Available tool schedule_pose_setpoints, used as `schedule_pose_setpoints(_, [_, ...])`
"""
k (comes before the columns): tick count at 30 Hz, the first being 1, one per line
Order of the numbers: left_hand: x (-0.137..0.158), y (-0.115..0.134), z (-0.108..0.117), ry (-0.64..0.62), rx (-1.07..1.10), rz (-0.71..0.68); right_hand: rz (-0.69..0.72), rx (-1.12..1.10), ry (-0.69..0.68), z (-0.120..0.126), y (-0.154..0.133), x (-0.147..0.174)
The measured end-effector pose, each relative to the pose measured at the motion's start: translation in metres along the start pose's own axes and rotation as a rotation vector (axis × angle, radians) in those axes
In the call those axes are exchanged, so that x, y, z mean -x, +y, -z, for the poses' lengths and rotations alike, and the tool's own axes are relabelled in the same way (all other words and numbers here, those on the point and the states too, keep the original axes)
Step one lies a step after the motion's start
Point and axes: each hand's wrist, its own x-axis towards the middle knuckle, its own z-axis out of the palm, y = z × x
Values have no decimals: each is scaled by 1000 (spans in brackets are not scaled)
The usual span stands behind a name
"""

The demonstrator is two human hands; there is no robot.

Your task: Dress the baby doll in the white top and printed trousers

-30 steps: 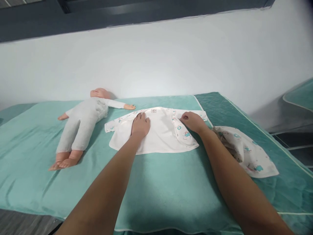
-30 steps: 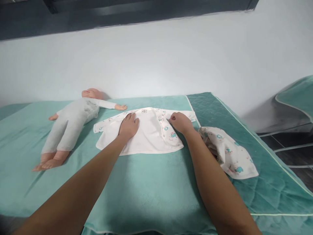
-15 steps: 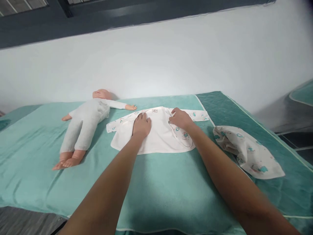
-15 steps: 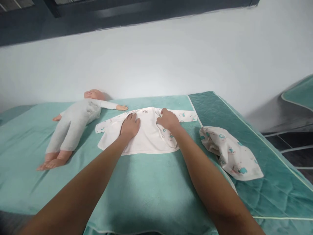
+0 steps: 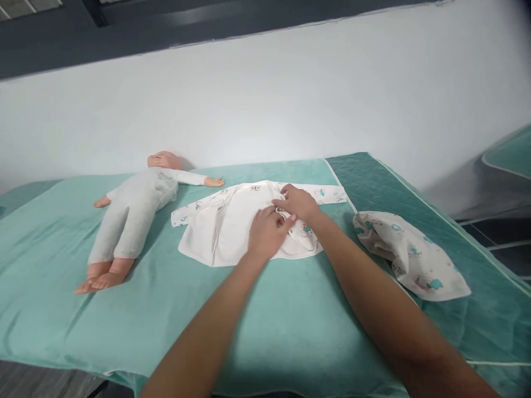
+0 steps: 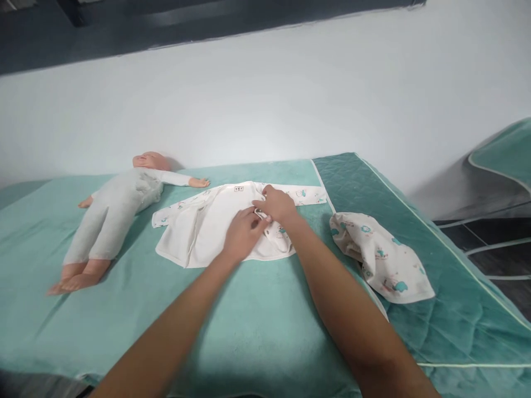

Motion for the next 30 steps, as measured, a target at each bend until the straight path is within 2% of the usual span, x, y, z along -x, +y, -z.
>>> schedule_pose_setpoints(2, [6,19,-9,24,23,88,19,-52,-6,-1,4,-4])
schedule_pose_setpoints(4, [9,30,-14,59,42,155,20,-251,-4,-1,10,-8])
schedule_pose_setpoints(7, [9,36,-14,103,156,208,-27,-582,37,2,17,-12])
schedule_pose_setpoints(10, [13,38,-11,93,319,227,-34,-709,108,4,21,-13])
schedule_pose_setpoints(12, [18,41,-11,48,370,143,-18,-722,144,7,26,-15])
schedule_pose_setpoints(14, [23,44,-13,1,359,-25,-16,-718,166,11,33,-19])
schedule_pose_setpoints(18, [31,49,-16,-94,226,-389,-46,-685,147,19,50,-26])
schedule_pose_setpoints(20, [33,50,-16,-129,139,-509,-50,-656,152,21,55,-26])
schedule_pose_setpoints(22, [34,52,-14,-136,58,-579,-25,-603,178,22,56,-24])
schedule_pose_setpoints(27, [36,55,-12,-154,-112,-648,84,-497,206,24,49,-17])
schedule_pose_setpoints(30, [38,57,-13,-199,-199,-694,136,-457,286,27,49,-17])
